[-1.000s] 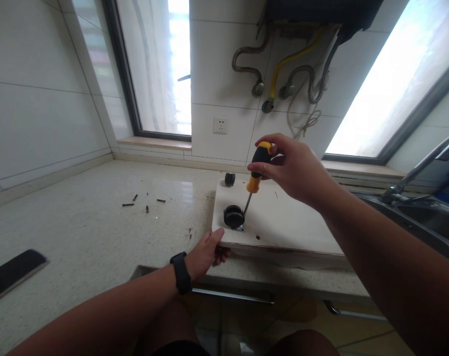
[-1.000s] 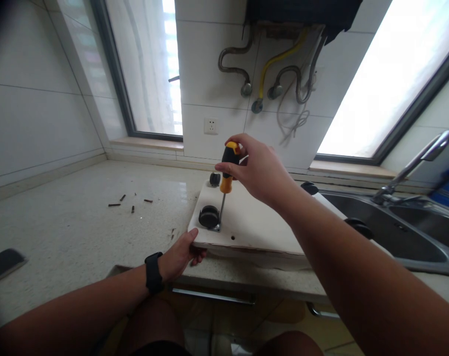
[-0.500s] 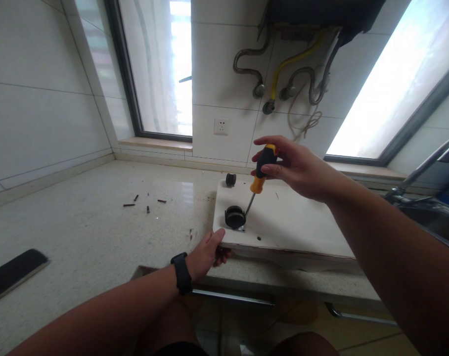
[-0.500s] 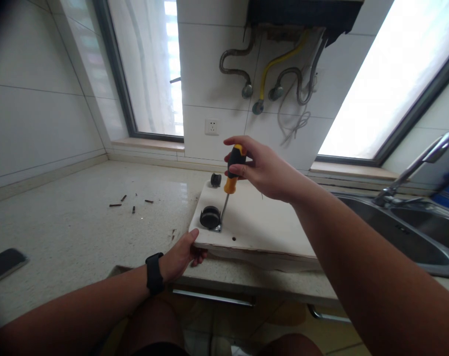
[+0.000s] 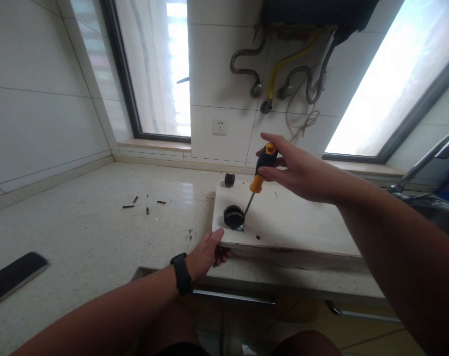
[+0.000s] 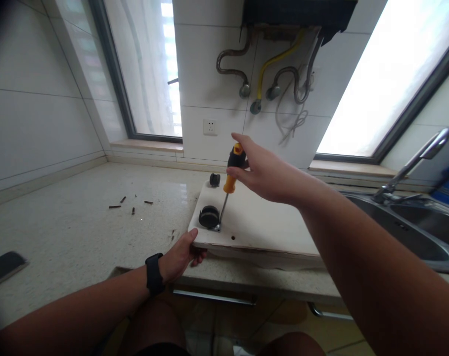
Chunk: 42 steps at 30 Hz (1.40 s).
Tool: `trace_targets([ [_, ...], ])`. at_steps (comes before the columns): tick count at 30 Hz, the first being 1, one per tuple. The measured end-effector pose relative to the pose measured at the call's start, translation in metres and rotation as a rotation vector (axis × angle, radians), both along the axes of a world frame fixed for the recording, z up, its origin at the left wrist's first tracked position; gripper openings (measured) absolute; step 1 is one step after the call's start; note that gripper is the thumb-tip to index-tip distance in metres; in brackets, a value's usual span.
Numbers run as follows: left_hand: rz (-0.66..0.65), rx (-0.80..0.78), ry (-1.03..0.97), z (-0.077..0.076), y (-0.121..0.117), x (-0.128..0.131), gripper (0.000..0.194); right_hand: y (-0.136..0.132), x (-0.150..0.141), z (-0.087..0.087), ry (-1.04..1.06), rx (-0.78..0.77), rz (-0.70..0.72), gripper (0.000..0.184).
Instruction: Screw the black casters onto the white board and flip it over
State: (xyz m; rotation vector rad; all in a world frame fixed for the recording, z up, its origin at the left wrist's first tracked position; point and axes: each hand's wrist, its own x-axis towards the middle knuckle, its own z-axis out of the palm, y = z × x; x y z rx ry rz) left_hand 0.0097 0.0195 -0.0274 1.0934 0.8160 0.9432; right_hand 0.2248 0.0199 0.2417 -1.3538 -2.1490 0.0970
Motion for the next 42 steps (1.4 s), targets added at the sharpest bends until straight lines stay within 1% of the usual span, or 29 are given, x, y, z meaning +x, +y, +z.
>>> trace_targets([
  [2,-0.010,0.001,-0.006,-0.001,0.000,-0.001,0.066,0.002,0.004,0.002,0.054,-0.086,0.165,0.079],
  [3,-0.011,0.001,-0.007,-0.001,0.000,-0.001,0.066,0.003,0.006,0.002,0.077,-0.103,0.204,0.075],
  [5,-0.005,0.001,-0.004,-0.002,0.000,-0.001,0.066,0.005,0.006,0.002,0.102,-0.093,0.198,0.062],
  [7,0.002,0.000,-0.001,-0.002,0.001,0.000,0.066,0.006,0.005,0.003,0.100,-0.050,0.135,0.054],
  [13,0.005,0.011,0.005,0.004,-0.001,0.002,0.067,0.002,0.000,0.011,-0.053,0.068,-0.169,0.047],
  [16,0.025,0.012,0.010,0.007,-0.003,0.002,0.065,-0.002,-0.004,0.014,-0.118,0.093,-0.272,0.052],
  [19,0.023,0.011,0.000,0.006,-0.003,0.003,0.065,-0.005,-0.011,0.013,-0.144,0.091,-0.367,0.056],
  [22,0.023,0.021,-0.006,0.003,-0.002,0.002,0.066,-0.004,-0.016,0.011,-0.175,0.107,-0.420,0.059],
  [24,0.023,0.027,-0.006,0.002,-0.001,0.002,0.065,-0.001,-0.015,0.011,-0.236,0.134,-0.433,0.061],
  [26,0.022,0.017,-0.003,0.002,-0.001,0.002,0.065,0.002,-0.011,0.012,-0.304,0.157,-0.388,0.063],
  [28,0.016,0.008,-0.002,0.001,-0.001,0.001,0.065,0.005,-0.004,0.015,-0.319,0.135,-0.235,0.065],
  [31,-0.002,0.003,-0.007,-0.001,0.000,0.000,0.066,0.007,0.008,0.022,-0.252,-0.027,0.066,0.065],
  [32,-0.007,0.002,-0.010,-0.002,0.000,-0.001,0.066,0.007,0.012,0.025,-0.236,-0.081,0.123,0.062],
  [33,-0.010,0.001,-0.011,-0.002,0.000,-0.001,0.066,0.008,0.014,0.027,-0.231,-0.110,0.144,0.058],
  [35,-0.010,-0.002,-0.010,-0.001,-0.001,-0.001,0.065,0.010,0.017,0.031,-0.260,-0.085,0.113,0.048],
  [36,-0.006,-0.004,-0.007,0.000,-0.001,0.000,0.064,0.011,0.017,0.033,-0.292,-0.049,0.078,0.047],
  [38,0.003,-0.011,0.002,0.002,-0.002,0.001,0.064,0.013,0.017,0.036,-0.372,0.006,0.010,0.051],
  [42,0.011,-0.014,-0.001,0.007,-0.004,0.002,0.065,0.017,0.013,0.041,-0.463,-0.019,-0.090,0.060],
])
